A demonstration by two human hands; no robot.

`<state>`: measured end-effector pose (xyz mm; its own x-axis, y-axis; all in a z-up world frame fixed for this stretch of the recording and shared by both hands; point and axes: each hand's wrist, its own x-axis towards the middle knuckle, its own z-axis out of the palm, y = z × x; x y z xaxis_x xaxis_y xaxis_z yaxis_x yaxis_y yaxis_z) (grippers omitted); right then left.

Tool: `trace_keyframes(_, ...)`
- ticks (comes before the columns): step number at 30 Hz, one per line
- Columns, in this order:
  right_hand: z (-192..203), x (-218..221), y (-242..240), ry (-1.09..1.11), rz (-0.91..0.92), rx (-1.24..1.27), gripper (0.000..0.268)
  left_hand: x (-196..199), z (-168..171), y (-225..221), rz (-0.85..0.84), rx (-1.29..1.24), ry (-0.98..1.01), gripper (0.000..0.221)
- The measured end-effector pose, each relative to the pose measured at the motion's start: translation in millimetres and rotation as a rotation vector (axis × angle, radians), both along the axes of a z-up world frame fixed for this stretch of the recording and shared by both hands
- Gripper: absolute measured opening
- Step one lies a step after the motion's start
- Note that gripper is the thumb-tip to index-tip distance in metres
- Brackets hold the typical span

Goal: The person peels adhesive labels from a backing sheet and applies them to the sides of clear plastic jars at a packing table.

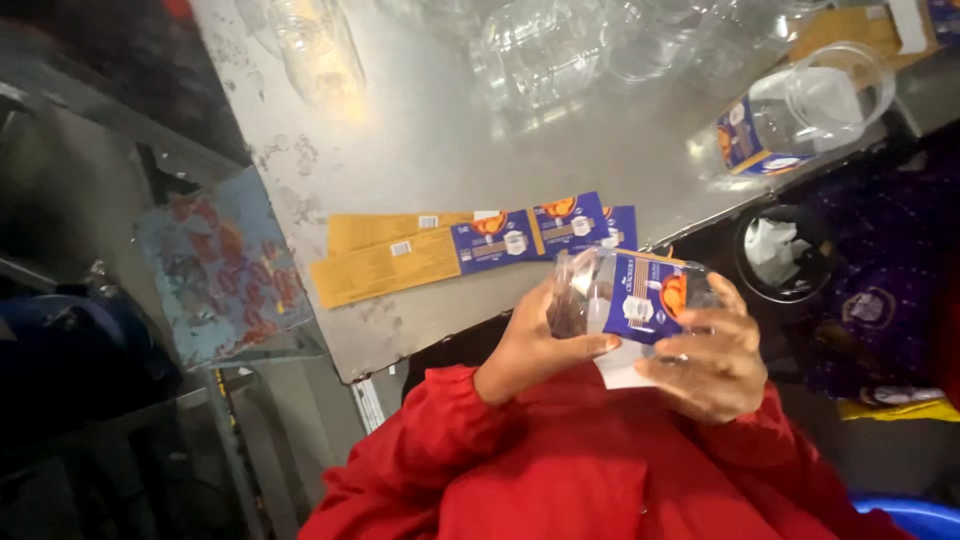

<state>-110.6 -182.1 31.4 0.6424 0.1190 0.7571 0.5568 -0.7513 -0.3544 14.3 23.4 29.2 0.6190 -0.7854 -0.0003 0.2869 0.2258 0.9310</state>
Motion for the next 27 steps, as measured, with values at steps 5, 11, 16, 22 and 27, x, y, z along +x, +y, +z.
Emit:
trace_keyframes(5,-10,4,7,-0.053,-0.076,0.267,0.039,-13,-2,-6,-0.001,-0.095,0.160,0.084)
trace_keyframes(11,-8,3,25,-0.039,-0.213,0.429,0.031,-24,-11,-14,0.077,-0.082,0.234,0.078)
trace_keyframes(16,4,-8,33,0.210,-0.284,0.667,0.020,-30,-4,-14,0.197,0.095,-0.074,0.067)
trace_keyframes(22,2,0,26,0.048,-0.261,0.554,0.020,-33,8,-15,0.268,0.098,-0.240,0.065)
trace_keyframes(27,2,3,23,-0.001,-0.171,0.544,0.020,-38,14,-13,0.277,0.130,-0.236,0.067)
